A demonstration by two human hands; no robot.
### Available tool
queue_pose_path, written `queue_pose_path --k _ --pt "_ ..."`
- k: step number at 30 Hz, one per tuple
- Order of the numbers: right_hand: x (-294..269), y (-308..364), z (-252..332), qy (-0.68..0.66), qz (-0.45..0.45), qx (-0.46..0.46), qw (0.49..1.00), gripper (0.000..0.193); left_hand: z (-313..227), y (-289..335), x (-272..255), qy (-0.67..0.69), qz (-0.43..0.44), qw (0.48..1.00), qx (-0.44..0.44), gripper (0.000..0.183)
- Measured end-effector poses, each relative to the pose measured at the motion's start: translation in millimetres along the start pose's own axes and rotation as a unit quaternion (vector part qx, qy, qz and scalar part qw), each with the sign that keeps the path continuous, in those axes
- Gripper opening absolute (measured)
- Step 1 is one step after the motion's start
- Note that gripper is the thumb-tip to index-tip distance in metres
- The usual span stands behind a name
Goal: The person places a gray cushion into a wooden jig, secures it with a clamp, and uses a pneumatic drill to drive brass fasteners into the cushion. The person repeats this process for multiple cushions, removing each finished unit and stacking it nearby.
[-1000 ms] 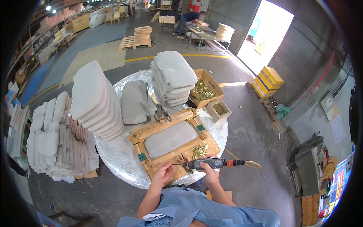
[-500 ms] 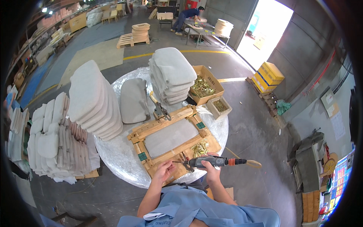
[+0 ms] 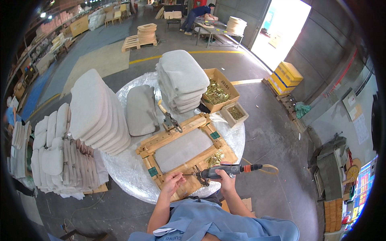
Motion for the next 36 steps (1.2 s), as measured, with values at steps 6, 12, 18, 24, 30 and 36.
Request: queue_pose_path --k 6,12,18,24,30,36 --pt "5.7 -18.1 -12.0 -0.039 -0.007 0.077 0.996 0.048 -29.5 5.5 -8.1 -0.136 -0.034 0.99 0.019 0.015" --pt "1.9 -40.8 -26.0 -0.069 -0.021 0.11 0.991 0.049 -47.8 2.6 -10.8 -0.172 -0.036 0.984 0.04 0.021" --pt "25.0 -74.1 -14.3 -0.008 0.032 0.029 0.999 0.047 -89.5 8.7 -66.2 -0.235 -0.266 0.924 0.144 0.035" --pt "80.1 -103.7 24.9 0.148 0.1 -0.104 0.978 0.056 -140.5 1.8 -55.2 -0.684 -0.34 0.641 0.079 0.04" --pt "124.2 -109.9 5.3 0.263 0.223 -0.175 0.922 0.058 -116.6 -9.5 -66.0 -0.742 -0.341 0.569 0.098 0.036" --pt "178.4 -114.3 -34.5 0.289 0.3 -0.159 0.895 0.052 -114.0 -10.1 -65.6 -0.766 -0.337 0.547 0.032 0.038"
Point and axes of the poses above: each hand's wrist, its own y-axis away from the middle knuckle, its own x-axis out of the palm, z = x × y, the point moved 6 cm from there along -y, towards the middle knuckle, and after that the axes turned 12 degrees about z, right-handed, at the moved point
